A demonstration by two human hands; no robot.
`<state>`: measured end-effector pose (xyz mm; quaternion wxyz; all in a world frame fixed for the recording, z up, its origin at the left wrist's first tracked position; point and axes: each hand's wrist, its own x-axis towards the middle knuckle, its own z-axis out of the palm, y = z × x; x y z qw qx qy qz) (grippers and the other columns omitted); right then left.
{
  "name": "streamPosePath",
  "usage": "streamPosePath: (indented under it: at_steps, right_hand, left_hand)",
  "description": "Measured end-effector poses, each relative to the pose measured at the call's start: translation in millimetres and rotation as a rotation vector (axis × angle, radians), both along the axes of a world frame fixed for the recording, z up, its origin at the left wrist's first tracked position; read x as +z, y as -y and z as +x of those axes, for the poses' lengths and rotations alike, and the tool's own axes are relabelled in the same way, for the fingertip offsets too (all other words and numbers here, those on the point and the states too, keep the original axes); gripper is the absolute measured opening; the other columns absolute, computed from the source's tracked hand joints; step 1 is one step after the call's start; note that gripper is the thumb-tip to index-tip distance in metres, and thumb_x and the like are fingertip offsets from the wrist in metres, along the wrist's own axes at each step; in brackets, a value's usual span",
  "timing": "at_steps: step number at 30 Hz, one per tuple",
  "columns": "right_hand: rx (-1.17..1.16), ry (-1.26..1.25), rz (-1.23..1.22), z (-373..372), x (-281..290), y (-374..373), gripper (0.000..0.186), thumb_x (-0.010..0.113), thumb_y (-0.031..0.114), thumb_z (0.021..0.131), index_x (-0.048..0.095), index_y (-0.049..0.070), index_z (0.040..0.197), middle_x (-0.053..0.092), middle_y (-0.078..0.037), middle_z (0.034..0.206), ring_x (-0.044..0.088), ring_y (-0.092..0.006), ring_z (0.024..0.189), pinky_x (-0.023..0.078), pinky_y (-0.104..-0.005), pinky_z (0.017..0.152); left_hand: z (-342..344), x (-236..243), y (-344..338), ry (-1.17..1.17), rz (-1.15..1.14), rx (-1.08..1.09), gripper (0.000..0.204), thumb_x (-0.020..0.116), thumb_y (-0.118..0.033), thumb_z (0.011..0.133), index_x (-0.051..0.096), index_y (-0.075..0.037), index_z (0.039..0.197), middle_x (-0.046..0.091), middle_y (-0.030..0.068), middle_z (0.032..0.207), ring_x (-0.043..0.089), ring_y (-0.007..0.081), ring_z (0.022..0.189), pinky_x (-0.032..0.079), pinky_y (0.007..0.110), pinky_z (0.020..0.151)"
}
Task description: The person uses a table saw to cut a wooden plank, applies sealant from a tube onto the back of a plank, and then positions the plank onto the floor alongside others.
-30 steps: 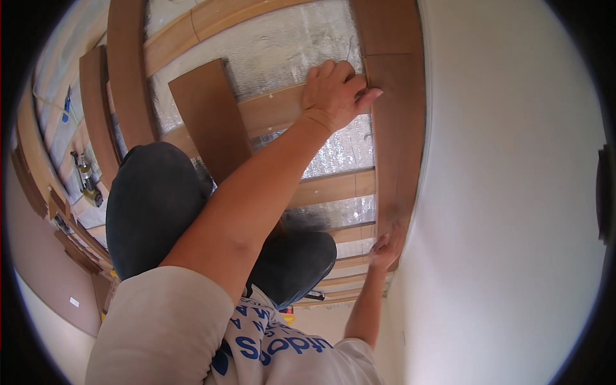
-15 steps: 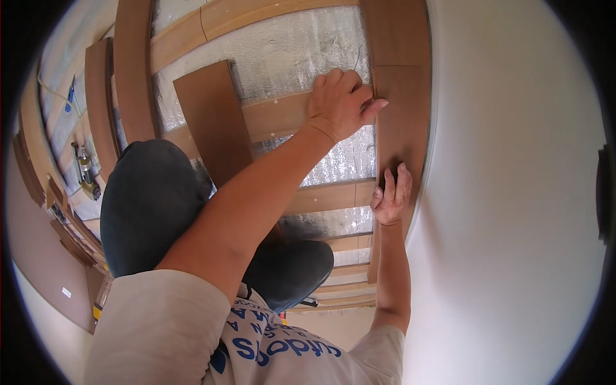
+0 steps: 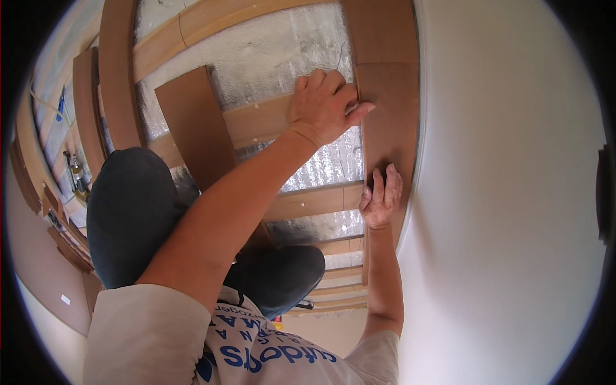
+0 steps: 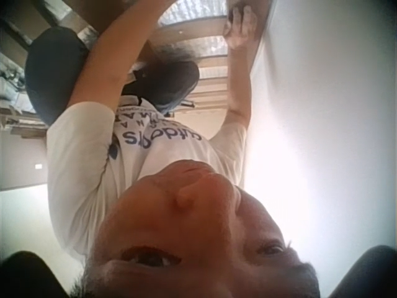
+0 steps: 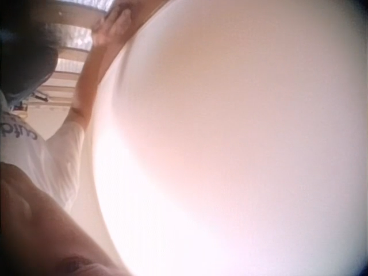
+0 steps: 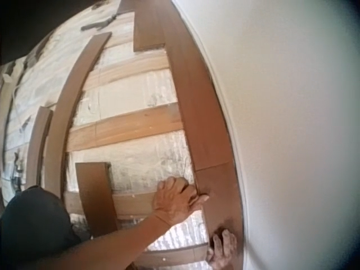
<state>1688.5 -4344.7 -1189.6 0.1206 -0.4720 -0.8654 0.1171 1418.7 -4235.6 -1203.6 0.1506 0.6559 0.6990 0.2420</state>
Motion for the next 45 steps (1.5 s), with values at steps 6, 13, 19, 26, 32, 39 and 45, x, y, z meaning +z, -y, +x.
streamPosePath:
  at_steps: [6,13,19,26,32,39,45]
  right_hand:
    - [-0.072,0.054,-0.004,-7.3,0.8,-0.6,0.042,0.057,0.028,0.105,0.062,-0.001,0.135,0.049,-0.026,0.152,0.055,-0.0476,0.13,0.046,-0.0574,0.109]
    - [-0.155,0.106,0.034,-13.7,2.6,-9.4,0.079,0.07,0.056,0.094,0.051,0.0,0.146,0.036,-0.03,0.159,0.04,-0.0518,0.141,0.031,-0.0681,0.117]
    - [-0.315,0.165,-0.016,-38.0,12.1,-23.2,0.104,0.078,0.066,0.082,0.039,0.004,0.156,0.027,-0.031,0.163,0.033,-0.0592,0.141,0.032,-0.0699,0.115]
    - [-0.418,0.159,-0.009,-54.9,8.4,-31.9,0.092,0.081,0.056,0.083,0.045,0.012,0.155,0.033,-0.026,0.162,0.034,-0.0573,0.14,0.035,-0.0691,0.114]
    - [-0.341,0.13,0.099,-55.9,8.8,-35.8,0.072,0.08,0.051,0.083,0.06,0.017,0.144,0.046,-0.024,0.15,0.044,-0.0505,0.129,0.042,-0.0642,0.106]
    - [-0.329,0.123,0.121,-58.3,7.5,-41.1,0.069,0.08,0.051,0.084,0.063,0.016,0.141,0.048,-0.025,0.148,0.044,-0.0497,0.13,0.042,-0.0625,0.105]
    - [-0.357,0.138,0.13,-57.0,5.3,-39.2,0.069,0.081,0.052,0.083,0.064,0.018,0.142,0.048,-0.025,0.147,0.043,-0.0492,0.13,0.042,-0.0624,0.106]
  left_hand:
    - [1.6,-3.9,0.3,0.013,0.026,0.013,0.034,0.079,-0.051,0.085,0.068,-0.021,0.075,0.058,-0.0016,0.091,0.053,0.0233,0.094,0.039,0.041,0.082]
    - [1.5,-2.2,-1.4,0.008,0.041,0.01,0.034,0.079,-0.05,0.086,0.068,-0.02,0.074,0.059,-0.0017,0.092,0.054,0.0236,0.093,0.039,0.041,0.081]
    - [-0.5,-2.1,-2.0,0.007,0.018,0.006,0.032,0.079,-0.049,0.085,0.069,-0.021,0.075,0.059,-0.0015,0.093,0.055,0.024,0.094,0.04,0.042,0.08]
    - [0.2,-1.5,-0.2,0.023,0.037,0.012,0.029,0.08,-0.049,0.084,0.07,-0.022,0.077,0.059,-0.0014,0.093,0.055,0.0238,0.094,0.04,0.042,0.081]
    - [-1.6,-0.9,1.7,0.023,-0.008,0.02,0.028,0.078,-0.05,0.085,0.072,-0.022,0.084,0.059,-0.002,0.093,0.054,0.0231,0.095,0.04,0.041,0.082]
    - [0.5,0.9,-0.5,0.017,-0.006,0.024,0.029,0.078,-0.05,0.086,0.072,-0.022,0.084,0.059,-0.0024,0.094,0.054,0.0227,0.096,0.04,0.041,0.084]
    - [-0.6,-1.2,0.8,0.048,-0.012,0.006,0.03,0.079,-0.05,0.085,0.073,-0.021,0.084,0.059,-0.0016,0.095,0.054,0.0231,0.097,0.039,0.041,0.085]
